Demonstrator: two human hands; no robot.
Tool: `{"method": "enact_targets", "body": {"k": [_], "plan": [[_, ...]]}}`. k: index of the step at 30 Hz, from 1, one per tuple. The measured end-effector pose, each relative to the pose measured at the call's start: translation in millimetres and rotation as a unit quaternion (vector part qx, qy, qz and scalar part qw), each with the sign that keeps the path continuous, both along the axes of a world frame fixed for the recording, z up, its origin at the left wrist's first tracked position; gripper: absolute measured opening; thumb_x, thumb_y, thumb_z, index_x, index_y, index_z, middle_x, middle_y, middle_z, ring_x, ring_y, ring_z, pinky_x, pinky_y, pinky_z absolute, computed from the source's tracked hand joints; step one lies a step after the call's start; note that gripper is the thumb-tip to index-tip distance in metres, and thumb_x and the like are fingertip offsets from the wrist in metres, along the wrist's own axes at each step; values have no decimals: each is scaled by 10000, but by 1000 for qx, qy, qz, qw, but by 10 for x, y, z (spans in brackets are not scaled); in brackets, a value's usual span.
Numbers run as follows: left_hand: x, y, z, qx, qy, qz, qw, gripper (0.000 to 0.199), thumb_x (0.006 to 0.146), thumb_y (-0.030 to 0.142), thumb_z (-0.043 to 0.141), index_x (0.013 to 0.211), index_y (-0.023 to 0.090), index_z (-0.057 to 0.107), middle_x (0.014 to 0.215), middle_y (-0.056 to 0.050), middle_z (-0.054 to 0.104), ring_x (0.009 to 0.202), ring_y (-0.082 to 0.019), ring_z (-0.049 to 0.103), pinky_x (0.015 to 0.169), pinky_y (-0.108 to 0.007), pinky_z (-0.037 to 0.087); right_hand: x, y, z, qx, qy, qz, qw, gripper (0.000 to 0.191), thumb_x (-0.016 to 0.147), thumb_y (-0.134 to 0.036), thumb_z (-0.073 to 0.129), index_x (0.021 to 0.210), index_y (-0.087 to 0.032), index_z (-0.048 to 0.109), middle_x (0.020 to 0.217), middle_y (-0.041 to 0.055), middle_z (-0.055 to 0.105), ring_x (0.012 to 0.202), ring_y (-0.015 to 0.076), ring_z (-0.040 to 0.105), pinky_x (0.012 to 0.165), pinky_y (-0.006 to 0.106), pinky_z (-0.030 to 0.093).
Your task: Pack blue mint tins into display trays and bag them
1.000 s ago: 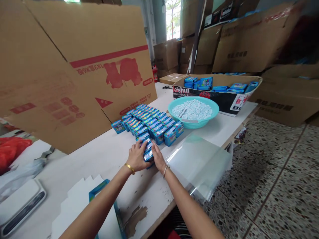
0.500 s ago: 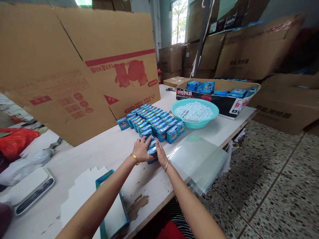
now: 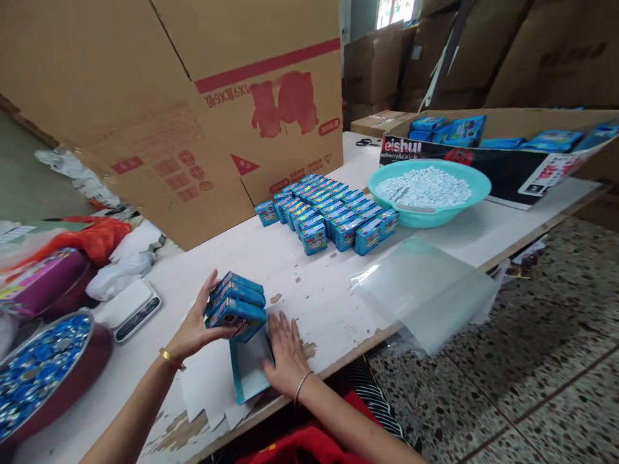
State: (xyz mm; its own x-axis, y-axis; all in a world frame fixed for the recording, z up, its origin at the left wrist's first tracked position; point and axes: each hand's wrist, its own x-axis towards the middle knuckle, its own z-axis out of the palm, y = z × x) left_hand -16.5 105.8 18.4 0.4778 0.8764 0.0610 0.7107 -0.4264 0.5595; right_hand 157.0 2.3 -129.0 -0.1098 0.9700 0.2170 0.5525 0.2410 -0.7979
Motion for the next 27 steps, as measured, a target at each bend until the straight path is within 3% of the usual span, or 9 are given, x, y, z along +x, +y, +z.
{"method": "enact_targets", "body": {"k": [4, 8, 13, 15, 17, 19, 21, 24, 27], "plan": [[-147, -79, -102, 23, 113, -12, 993, 1100, 605, 427, 747, 1476, 224, 107, 1417, -126, 363, 1294, -322, 360, 1078, -489, 297, -135, -17, 26, -23, -57, 11, 998, 819, 726, -78, 365, 1485, -63, 57, 1526, 117, 228, 1432, 248, 45, 1147, 585, 76], [-56, -68, -126, 49, 190, -20, 980, 1103, 580, 424, 731, 1479, 221, 125, 1377, -130, 413, 1212, -335, 429, 994, -468, 372, -131, 0, 92, -43, -74, 46, 995, 810, 694, -67, 355, 1467, -6, 120, 1518, 139, 235, 1430, 242, 59, 1151, 575, 48], [-4, 47, -138, 102, 260, -6, 960, 1052, 604, 458, 679, 1481, 228, 145, 1379, -143, 435, 1185, -353, 461, 954, -490, 373, -115, 53, 239, -71, -71, 78, 992, 800, 683, -62, 382, 1452, 17, 173, 1499, 172, 270, 1424, 250, 117, 1152, 562, 39], [16, 116, -114, 97, 289, -11, 952, 1072, 575, 520, 694, 1474, 217, 193, 1402, -162, 426, 1250, -399, 407, 1001, -546, 315, -100, 72, 261, -61, -54, 78, 994, 767, 726, -87, 407, 1457, -10, 188, 1497, 167, 276, 1421, 264, 129, 1149, 568, 47], [129, 212, -52, 75, 308, -53, 947, 1091, 536, 616, 700, 1457, 230, 260, 1460, -168, 362, 1333, -446, 284, 1045, -598, 233, -58, 107, 243, -45, -19, 81, 995, 719, 808, -183, 451, 1468, -65, 192, 1497, 150, 281, 1416, 275, 150, 1146, 570, 98], [401, 354, 29, 53, 292, -120, 947, 1045, 593, 705, 624, 1459, 257, 248, 1526, -147, 244, 1387, -429, 173, 1071, -592, 203, 32, 182, 201, -39, 40, 58, 997, 690, 868, -316, 478, 1474, -129, 207, 1498, 129, 288, 1406, 273, 195, 1129, 554, 211], [836, 570, 79, 61, 249, -169, 952, 963, 705, 721, 512, 1479, 264, 164, 1557, -128, 137, 1417, -371, 110, 1090, -547, 210, 176, 298, 154, -40, 104, -12, 994, 617, 900, -383, 458, 1454, -175, 282, 1483, 114, 337, 1392, 259, 248, 1104, 522, 302], [1625, 1061, 19, 132, 221, -171, 951, 1036, 667, 717, 571, 1481, 233, 149, 1564, -147, 71, 1423, -370, -8, 1106, -572, 120, 439, 479, 84, -19, 145, -121, 982, 473, 918, -396, 439, 1350, -205, 469, 1404, 105, 466, 1363, 260, 324, 1097, 512, 333], [2273, 1632, -163, 147, 234, -130, 952, 1161, 569, 728, 640, 1480, 213, 139, 1564, -162, 4, 1406, -411, -82, 1090, -611, 54, 637, 555, -8, 4, 116, -150, 982, 434, 915, -408, 452, 1289, -209, 541, 1361, 112, 511, 1334, 287, 373, 1075, 537, 364]]}}
